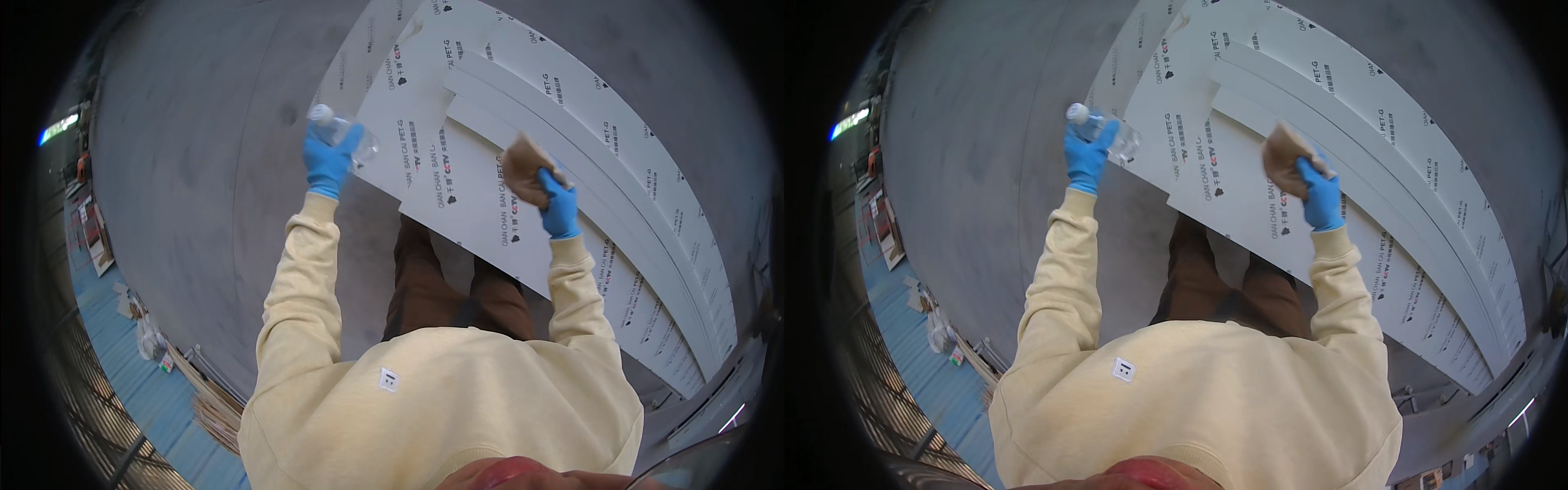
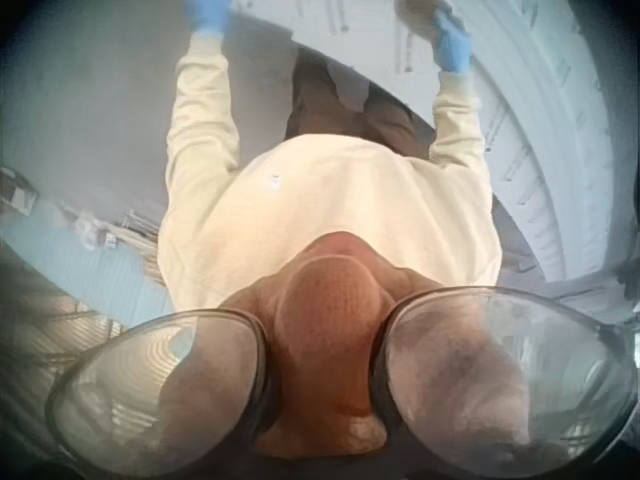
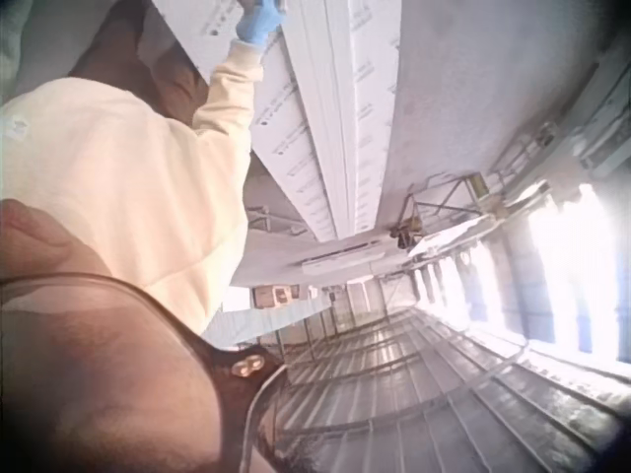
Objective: The person wipes the surface of several white panels with a cloth. They occasionally reposition the panels and re-wet the cloth from a bottle to continue cleaning different sections.
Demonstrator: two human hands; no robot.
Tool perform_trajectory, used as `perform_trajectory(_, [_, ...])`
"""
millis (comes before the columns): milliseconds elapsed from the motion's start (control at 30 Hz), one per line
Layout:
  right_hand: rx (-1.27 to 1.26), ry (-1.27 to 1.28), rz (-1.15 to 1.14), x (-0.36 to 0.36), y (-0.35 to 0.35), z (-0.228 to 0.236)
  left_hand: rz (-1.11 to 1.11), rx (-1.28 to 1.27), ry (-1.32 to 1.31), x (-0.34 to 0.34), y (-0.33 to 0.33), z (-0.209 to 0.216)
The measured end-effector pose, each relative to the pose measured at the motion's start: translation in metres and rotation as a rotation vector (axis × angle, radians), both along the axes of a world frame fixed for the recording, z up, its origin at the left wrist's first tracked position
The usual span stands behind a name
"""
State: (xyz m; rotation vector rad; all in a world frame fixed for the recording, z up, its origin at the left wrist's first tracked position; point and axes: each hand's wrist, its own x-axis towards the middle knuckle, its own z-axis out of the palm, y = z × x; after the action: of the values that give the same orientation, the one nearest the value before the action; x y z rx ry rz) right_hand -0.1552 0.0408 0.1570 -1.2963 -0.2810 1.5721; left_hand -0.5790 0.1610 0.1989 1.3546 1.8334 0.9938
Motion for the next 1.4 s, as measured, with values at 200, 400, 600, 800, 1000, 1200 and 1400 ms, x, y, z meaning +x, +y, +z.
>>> perform_trajectory(200, [0.359, -0.943, -0.181, 0.009, 0.08, -0.025, 0.251, 0.209, -0.178, -0.08, 0.125, -0.09])
perform_trajectory(400, [0.344, -1.511, -0.077, -0.015, 0.102, -0.088, 0.182, 0.213, -0.128, -0.105, 0.176, -0.184])
perform_trajectory(600, [0.387, -1.857, -0.005, -0.029, 0.098, -0.132, 0.32, 0.167, -0.162, -0.108, 0.164, -0.231])
perform_trajectory(800, [0.322, -1.823, 0.003, -0.032, 0.096, -0.134, 0.269, 0.009, 0.023, -0.108, 0.174, -0.195])
perform_trajectory(1000, [0.306, -1.84, -0.003, -0.027, 0.091, -0.128, -0.022, 0.338, 0.45, 0.022, 0.088, -0.128])
perform_trajectory(1200, [0.382, -1.771, 0.3, 0.008, 0.067, -0.111, -0.805, 0.316, 0.199, 0.167, -0.034, -0.119])
perform_trajectory(1400, [0.472, -1.758, 0.408, 0.027, 0.052, -0.11, -0.875, 0.165, 0.452, 0.198, -0.005, -0.163])
